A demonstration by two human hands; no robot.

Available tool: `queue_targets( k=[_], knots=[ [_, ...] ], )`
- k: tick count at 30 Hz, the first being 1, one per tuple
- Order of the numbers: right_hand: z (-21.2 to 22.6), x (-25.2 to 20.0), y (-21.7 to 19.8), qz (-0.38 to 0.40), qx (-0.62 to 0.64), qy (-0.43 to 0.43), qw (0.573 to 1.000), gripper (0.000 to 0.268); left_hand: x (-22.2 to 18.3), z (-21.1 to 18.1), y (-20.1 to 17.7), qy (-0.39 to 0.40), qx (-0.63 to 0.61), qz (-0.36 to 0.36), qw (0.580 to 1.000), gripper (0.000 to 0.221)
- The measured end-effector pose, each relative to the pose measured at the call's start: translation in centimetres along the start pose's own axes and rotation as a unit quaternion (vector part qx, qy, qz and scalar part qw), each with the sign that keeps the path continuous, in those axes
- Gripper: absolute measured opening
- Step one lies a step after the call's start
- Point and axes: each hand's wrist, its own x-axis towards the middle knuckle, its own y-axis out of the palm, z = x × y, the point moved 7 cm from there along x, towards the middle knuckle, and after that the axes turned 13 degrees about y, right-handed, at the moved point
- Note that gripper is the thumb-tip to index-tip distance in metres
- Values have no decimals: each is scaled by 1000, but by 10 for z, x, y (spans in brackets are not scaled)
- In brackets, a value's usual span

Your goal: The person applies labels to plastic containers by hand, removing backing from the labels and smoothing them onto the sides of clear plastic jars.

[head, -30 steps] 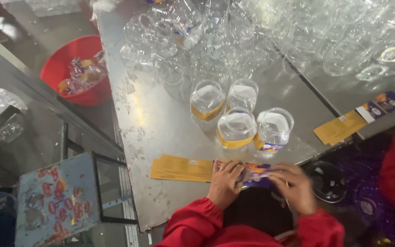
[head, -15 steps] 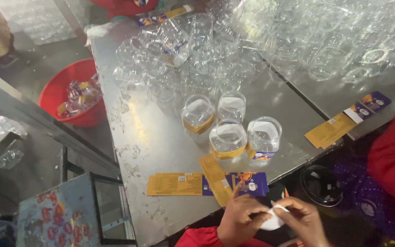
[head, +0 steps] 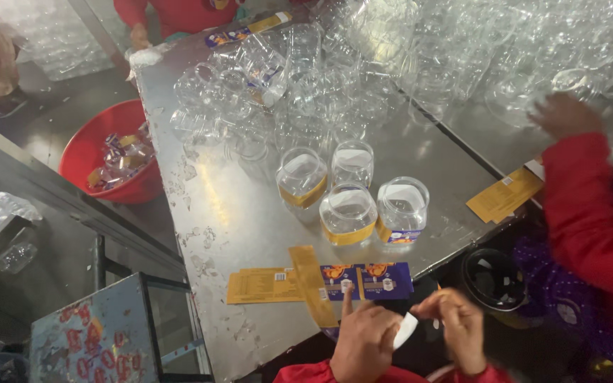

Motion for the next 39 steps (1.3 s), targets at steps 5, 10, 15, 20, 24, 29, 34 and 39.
queue_targets(
  k=[5, 10, 15, 20, 24, 29, 34, 39],
  knots=[
    [73, -36, 35, -20, -292, -173, 941, 27, 7, -3, -6, 5, 26, -17, 1000, 4],
    [80, -36, 56, -49, -415, -205, 885, 19, -2, 1, 11, 11, 90, 30, 995, 6],
    [57, -23, 45, 21, -355, -112, 928, 17, -7, 2, 12, -7, 71, 48, 996, 7],
    [73, -29, 45, 77, -272, -133, 950, 22, -8, 8, 9, -15, 68, 34, 997, 8],
    [70, -36, 53, -4, -386, -159, 909, 23, -8, 8, 16, -9, 58, 66, 996, 9],
    [69, -39, 55, -43, -392, -182, 901, 22, -8, 7, 12, -15, 62, 92, 994, 11],
    [68, -41, 61, -28, -424, -217, 879, 34, -9, 6, 16, 9, 123, 59, 991, 16],
    [12, -25, 46, -5, -414, -36, 910, 29, -10, 8, 22, 5, 168, 122, 978, 8]
  ],
)
